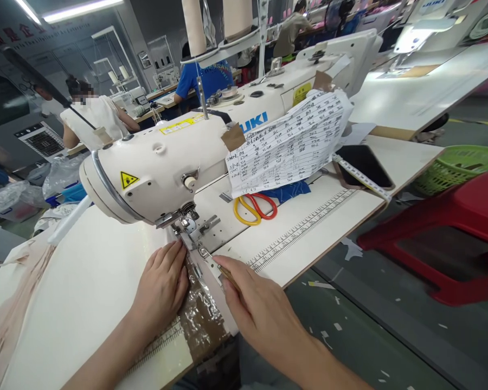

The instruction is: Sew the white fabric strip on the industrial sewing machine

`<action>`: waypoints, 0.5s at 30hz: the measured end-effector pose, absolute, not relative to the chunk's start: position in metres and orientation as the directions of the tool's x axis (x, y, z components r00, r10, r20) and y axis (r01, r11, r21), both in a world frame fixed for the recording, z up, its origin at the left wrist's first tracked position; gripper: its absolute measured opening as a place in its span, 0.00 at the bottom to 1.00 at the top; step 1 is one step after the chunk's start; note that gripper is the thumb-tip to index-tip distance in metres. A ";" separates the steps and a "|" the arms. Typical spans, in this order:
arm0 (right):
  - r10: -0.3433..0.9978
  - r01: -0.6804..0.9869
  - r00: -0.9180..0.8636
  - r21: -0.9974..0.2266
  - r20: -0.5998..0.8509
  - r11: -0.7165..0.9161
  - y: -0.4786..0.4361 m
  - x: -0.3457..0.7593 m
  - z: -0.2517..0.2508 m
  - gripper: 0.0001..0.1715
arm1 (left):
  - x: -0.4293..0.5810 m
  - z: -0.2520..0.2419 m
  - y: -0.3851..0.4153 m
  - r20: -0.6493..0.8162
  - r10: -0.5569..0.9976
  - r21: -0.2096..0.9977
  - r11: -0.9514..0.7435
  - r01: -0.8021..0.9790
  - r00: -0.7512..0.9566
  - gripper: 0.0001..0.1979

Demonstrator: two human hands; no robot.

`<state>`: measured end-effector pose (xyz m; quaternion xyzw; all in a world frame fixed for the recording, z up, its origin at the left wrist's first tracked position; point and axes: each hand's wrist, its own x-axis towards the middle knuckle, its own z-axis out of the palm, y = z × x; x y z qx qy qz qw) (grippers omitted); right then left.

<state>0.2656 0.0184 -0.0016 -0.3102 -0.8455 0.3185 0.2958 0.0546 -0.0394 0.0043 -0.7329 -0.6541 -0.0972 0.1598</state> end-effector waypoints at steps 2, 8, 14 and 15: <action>0.701 0.278 -0.633 -0.749 0.329 0.602 0.019 0.260 0.000 0.16 | 0.053 0.003 -0.037 0.362 0.925 -0.089 -0.086 0.992 0.113 0.19; 0.529 0.062 -0.699 -0.696 0.482 0.716 0.025 0.234 0.001 0.13 | 0.047 0.003 -0.030 0.383 0.922 0.016 -0.062 0.998 0.051 0.17; 0.400 0.208 -0.759 -0.390 0.514 0.897 0.028 0.212 0.002 0.14 | 0.042 0.002 -0.028 0.397 0.916 0.041 -0.088 0.995 0.064 0.16; 0.401 0.227 -0.760 -0.369 0.512 0.901 0.028 0.210 0.002 0.14 | 0.042 0.001 -0.029 0.405 0.912 0.036 -0.094 0.995 0.072 0.17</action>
